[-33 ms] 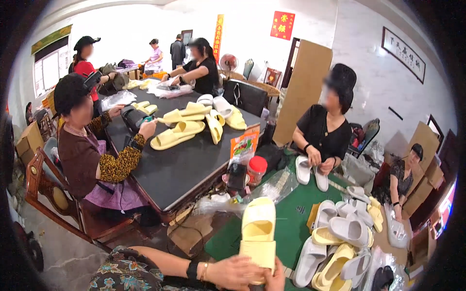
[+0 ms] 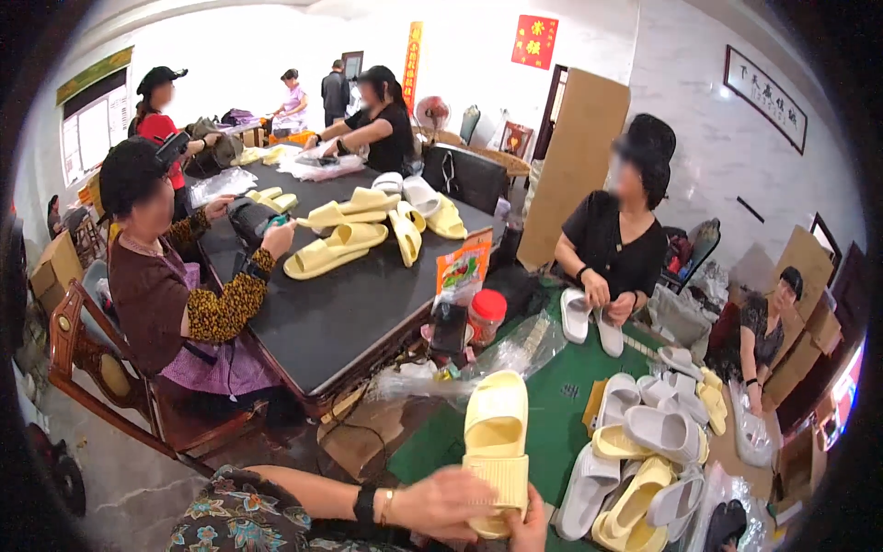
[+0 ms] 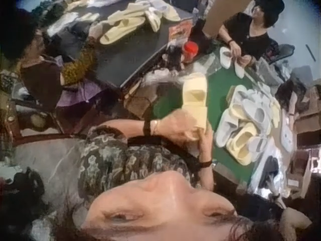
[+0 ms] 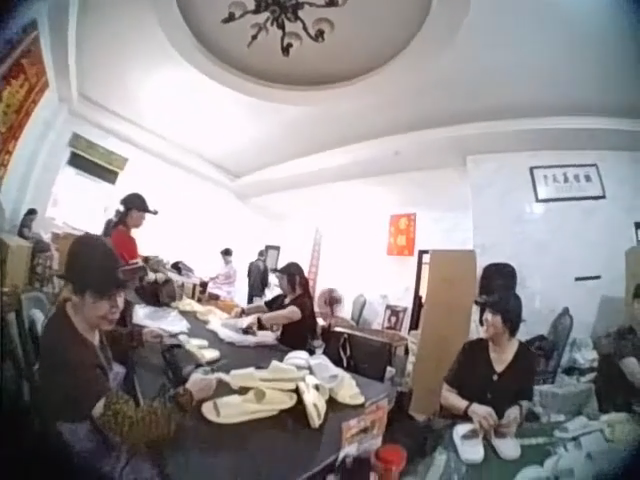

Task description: The worker is sorting and inspecting various pairs of slippers (white, black, yellow) and placing them into plastic packaging bags as part of a manufacturing quality control and packing process.

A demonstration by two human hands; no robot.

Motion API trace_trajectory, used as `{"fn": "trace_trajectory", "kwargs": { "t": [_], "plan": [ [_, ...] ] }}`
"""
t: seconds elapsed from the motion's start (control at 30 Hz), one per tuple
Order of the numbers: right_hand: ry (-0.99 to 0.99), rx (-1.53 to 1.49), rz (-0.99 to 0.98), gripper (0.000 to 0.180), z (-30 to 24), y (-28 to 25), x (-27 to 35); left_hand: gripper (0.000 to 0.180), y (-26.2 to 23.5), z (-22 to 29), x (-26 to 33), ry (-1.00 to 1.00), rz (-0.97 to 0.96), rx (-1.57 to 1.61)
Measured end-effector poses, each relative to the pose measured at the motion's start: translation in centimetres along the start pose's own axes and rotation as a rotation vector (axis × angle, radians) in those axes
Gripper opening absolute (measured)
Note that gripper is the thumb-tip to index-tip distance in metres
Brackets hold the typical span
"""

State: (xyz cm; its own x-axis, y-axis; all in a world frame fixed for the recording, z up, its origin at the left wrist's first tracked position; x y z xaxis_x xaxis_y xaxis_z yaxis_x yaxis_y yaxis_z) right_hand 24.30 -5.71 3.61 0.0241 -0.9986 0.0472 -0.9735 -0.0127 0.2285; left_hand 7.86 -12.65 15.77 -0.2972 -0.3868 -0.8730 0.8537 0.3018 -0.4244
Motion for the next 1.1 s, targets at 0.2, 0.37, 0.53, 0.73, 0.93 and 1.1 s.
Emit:
{"fn": "trace_trajectory", "kwargs": {
  "t": [0.2, 0.37, 0.53, 0.73, 0.93, 1.1],
  "plan": [
    [0.133, 0.096, -0.168, 0.067, -1.6, -1.3, 2.4, 0.077, -3.3, -13.6, 2.6, -0.728, 0.073, -0.225],
    [0.195, 0.166, -0.270, 0.070, 0.0, -1.9, 3.5, 0.093, -0.6, -14.0, 6.4, -0.860, -0.147, 0.024],
    [0.230, 0.266, -0.426, 0.073, 0.0, -0.7, 4.9, 0.089, -1.5, -10.8, 5.4, -0.787, -0.127, -0.060],
    [0.270, 0.483, -0.535, 0.064, 0.3, -1.7, 3.3, 0.086, -6.5, -10.8, 4.0, -0.699, -0.054, -0.399],
    [0.346, 0.676, -0.591, 0.058, -2.0, -6.3, 1.0, 0.084, -11.3, -13.4, 3.0, -0.587, -0.040, -0.351],
    [-0.042, 1.000, -0.527, 0.037, -4.1, -1.8, -6.2, 0.080, -2.3, -11.5, 2.2, -0.433, -0.365, -0.093]
  ]
}}
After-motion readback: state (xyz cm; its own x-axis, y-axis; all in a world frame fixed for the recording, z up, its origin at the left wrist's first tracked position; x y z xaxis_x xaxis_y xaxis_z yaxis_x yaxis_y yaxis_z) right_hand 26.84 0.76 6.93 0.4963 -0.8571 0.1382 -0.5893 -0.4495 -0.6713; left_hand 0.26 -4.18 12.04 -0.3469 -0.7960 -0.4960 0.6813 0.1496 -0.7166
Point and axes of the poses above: each hand's wrist, its own x-axis away from the middle knuckle, its own y-axis out of the palm, z = x × y, the point moved 10 cm from there along -x, towards the middle knuckle, and after that the axes turned 10 degrees about z, right-handed, at the moved point
